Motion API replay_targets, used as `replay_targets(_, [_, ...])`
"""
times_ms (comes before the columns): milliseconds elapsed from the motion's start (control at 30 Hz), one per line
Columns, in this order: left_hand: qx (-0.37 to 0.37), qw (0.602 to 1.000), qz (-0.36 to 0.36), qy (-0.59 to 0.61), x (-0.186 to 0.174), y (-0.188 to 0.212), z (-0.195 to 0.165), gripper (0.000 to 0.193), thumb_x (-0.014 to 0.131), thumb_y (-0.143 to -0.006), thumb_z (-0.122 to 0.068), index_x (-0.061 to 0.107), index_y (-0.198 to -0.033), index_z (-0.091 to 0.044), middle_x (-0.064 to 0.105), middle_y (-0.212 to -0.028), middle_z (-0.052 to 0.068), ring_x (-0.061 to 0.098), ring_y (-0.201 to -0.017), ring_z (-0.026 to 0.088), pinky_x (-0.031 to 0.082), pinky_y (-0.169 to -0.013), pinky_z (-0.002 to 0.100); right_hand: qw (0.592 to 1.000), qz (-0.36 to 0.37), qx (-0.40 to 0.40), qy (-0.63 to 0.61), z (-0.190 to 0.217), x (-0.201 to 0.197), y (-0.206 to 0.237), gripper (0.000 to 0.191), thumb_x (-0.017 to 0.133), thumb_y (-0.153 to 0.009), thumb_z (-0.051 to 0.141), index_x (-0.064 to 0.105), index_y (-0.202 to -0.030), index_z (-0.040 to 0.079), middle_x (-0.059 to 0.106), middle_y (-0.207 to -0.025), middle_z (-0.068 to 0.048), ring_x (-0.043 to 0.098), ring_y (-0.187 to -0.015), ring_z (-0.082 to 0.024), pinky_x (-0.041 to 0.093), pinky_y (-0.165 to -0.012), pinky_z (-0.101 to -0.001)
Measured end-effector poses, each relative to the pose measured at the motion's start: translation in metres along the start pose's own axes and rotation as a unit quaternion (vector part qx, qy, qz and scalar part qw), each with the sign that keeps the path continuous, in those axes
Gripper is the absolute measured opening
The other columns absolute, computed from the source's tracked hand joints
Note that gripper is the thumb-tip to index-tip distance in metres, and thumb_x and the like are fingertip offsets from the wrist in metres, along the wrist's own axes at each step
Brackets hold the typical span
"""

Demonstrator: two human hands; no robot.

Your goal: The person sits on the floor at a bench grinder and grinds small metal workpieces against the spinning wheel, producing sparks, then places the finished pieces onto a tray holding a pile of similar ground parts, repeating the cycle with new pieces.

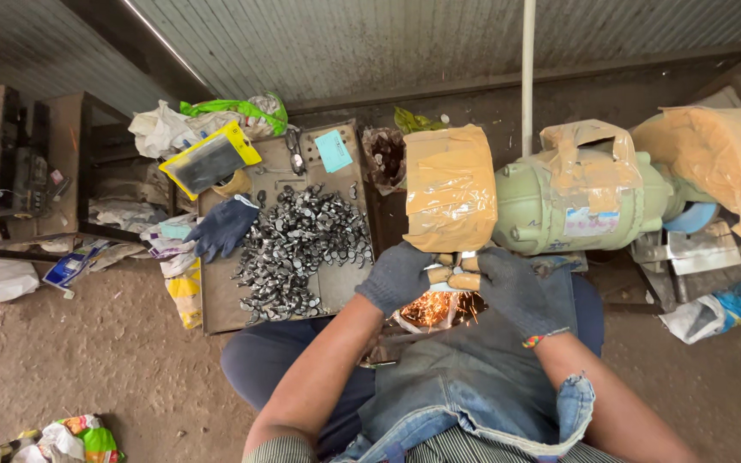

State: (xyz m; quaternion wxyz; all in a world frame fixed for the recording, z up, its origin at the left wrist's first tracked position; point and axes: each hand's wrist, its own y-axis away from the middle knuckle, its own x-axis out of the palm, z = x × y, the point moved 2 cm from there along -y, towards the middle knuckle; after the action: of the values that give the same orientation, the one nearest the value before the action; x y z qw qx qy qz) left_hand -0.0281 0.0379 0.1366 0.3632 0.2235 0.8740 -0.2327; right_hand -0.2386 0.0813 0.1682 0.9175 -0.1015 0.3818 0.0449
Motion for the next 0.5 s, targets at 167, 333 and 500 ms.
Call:
replay_targets(167, [-0.046,0.999,0.008,0.005,0.008,-0.003,0.016,0.025,0.072,-0.090,-0.028,0.073,-0.109,-0.013,0.068,-0.110,0.018,0.066,-0.101,0.039,0.055,-0.084,0.049,0.999,-0.020,-0.026,0.017,-0.013,0.016,-0.016,0.021,0.071,-0.080,0.013,0.076,-0.100,0.008,0.070,-0.099,-0.014,0.067,-0.095,-0.035,0.052,-0.080,-0.0443])
replay_targets(333, [-0.058,0.996,-0.058,0.027,0.011,0.028,-0.008,0.029,0.073,-0.084,-0.023,0.070,-0.110,-0.010,0.063,-0.120,0.024,0.065,-0.102,0.041,0.056,-0.081,0.047,0.998,0.047,0.035,0.015,-0.003,0.014,0.008,0.037,0.082,-0.076,0.038,0.076,-0.099,0.009,0.070,-0.091,-0.012,0.068,-0.086,-0.031,0.052,-0.075,-0.0418])
replay_targets(500, [-0.310,0.915,-0.089,0.243,0.052,0.105,-0.015,0.027,0.072,-0.091,-0.021,0.068,-0.112,-0.006,0.070,-0.107,0.014,0.073,-0.092,0.027,0.060,-0.081,0.041,0.989,0.111,-0.095,0.027,0.018,0.014,0.042,0.028,0.073,-0.083,0.034,0.079,-0.104,0.017,0.069,-0.096,-0.010,0.068,-0.090,-0.029,0.052,-0.075,-0.0385])
